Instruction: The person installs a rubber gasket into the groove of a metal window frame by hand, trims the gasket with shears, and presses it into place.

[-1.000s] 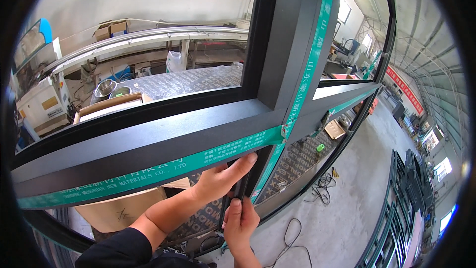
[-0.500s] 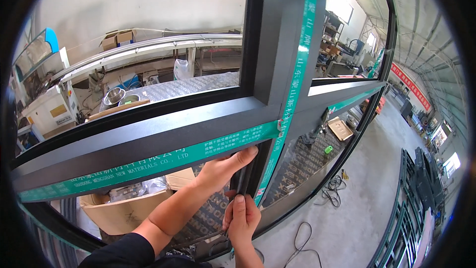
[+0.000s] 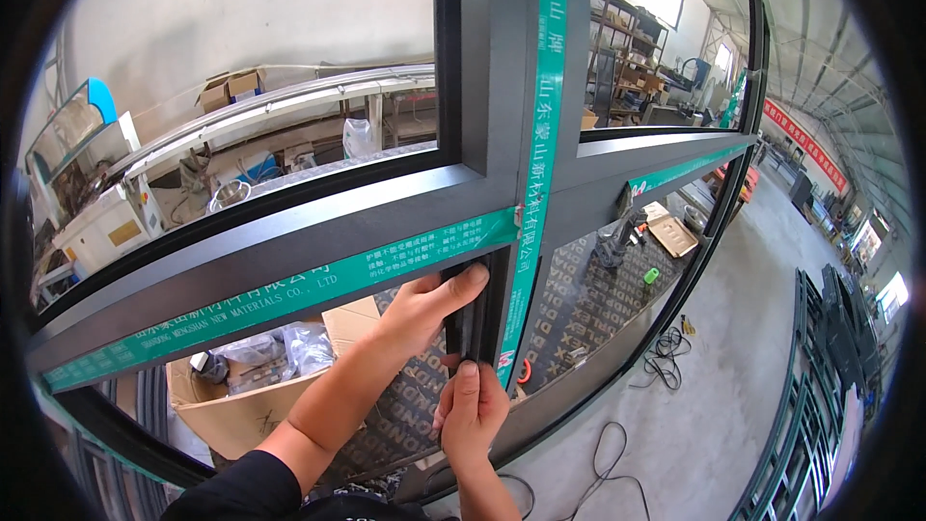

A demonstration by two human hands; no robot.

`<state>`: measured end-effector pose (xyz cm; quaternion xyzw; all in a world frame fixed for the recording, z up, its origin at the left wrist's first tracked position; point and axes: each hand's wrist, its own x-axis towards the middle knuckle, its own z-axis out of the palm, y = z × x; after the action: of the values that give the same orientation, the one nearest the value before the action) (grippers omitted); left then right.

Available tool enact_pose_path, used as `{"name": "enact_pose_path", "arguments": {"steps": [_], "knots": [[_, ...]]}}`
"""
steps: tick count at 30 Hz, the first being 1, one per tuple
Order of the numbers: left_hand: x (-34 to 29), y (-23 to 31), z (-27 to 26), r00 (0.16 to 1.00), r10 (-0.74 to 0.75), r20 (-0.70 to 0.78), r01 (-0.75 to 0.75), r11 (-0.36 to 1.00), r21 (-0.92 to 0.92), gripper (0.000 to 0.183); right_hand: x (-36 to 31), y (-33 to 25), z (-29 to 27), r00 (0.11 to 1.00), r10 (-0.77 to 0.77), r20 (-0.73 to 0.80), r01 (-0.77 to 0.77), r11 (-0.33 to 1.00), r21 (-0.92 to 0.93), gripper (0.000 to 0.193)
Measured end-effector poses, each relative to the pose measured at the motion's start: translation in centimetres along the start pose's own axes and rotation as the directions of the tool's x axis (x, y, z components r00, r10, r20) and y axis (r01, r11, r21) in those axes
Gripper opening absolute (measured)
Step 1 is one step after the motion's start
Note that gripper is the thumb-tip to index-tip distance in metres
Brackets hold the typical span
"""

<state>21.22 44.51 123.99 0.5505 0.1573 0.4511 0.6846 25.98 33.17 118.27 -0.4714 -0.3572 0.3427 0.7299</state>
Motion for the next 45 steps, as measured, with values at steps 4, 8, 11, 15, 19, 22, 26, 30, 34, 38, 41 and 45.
{"name": "enact_pose_path", "arguments": {"steps": [4,8,11,15,19,22,26,30,34,38,41,45], "knots": [[-0.2,-0.7,0.2,0.998,0.031,0.050,-0.031,0.999,-0.015,0.044,0.1,0.5,-0.1,0.997,-0.071,-0.011,0.070,0.997,-0.010,0.037],[-0.4,-1.1,0.8,1.000,0.010,-0.001,-0.010,0.999,-0.050,0.046,0.4,1.9,0.1,0.980,-0.193,-0.055,0.187,0.978,-0.096,0.032],[-0.3,-1.1,1.0,0.996,0.085,-0.006,-0.086,0.995,-0.058,0.046,0.9,2.9,0.4,0.957,-0.281,-0.065,0.263,0.943,-0.204,0.032],[-0.1,-0.9,0.3,0.999,0.042,-0.007,-0.043,0.996,-0.077,0.044,0.9,2.9,0.5,0.965,-0.250,-0.083,0.230,0.953,-0.198,0.033],[-0.1,-0.8,-0.3,0.997,0.049,0.062,-0.049,0.999,0.003,0.045,0.9,2.4,0.2,0.962,-0.265,-0.063,0.250,0.951,-0.181,0.035],[-0.3,-1.4,0.6,0.993,0.109,0.047,-0.111,0.993,0.049,0.046,0.9,2.4,0.0,0.966,-0.256,-0.043,0.244,0.951,-0.189,0.035],[-0.1,-2.2,1.3,0.963,0.266,-0.041,-0.265,0.964,0.027,0.045,1.0,2.8,0.4,0.955,-0.295,-0.034,0.280,0.932,-0.232,0.033],[-0.1,-1.8,-0.7,0.997,-0.005,0.075,-0.001,0.997,0.072,0.048,0.9,2.8,0.9,0.963,-0.264,-0.057,0.251,0.953,-0.173,0.032],[-0.7,-2.2,-1.3,0.979,-0.148,0.142,0.153,0.988,-0.019,0.049,0.8,3.0,0.5,0.962,-0.271,-0.036,0.269,0.961,-0.065,0.033],[-1.2,-2.7,-0.6,0.992,0.010,0.124,-0.003,0.999,-0.052,0.049,0.0,4.4,-1.0,0.978,-0.204,0.048,0.205,0.979,-0.013,0.036],[-1.3,-2.8,-0.1,0.995,-0.012,0.096,0.021,0.996,-0.091,0.046,-1.1,5.8,-1.9,0.993,-0.065,0.099,0.061,0.997,0.048,0.037],[-1.4,-2.9,0.1,0.998,0.032,0.045,-0.029,0.997,-0.069,0.044,-1.8,7.1,-2.1,0.979,0.087,0.184,-0.102,0.992,0.073,0.041]]}}
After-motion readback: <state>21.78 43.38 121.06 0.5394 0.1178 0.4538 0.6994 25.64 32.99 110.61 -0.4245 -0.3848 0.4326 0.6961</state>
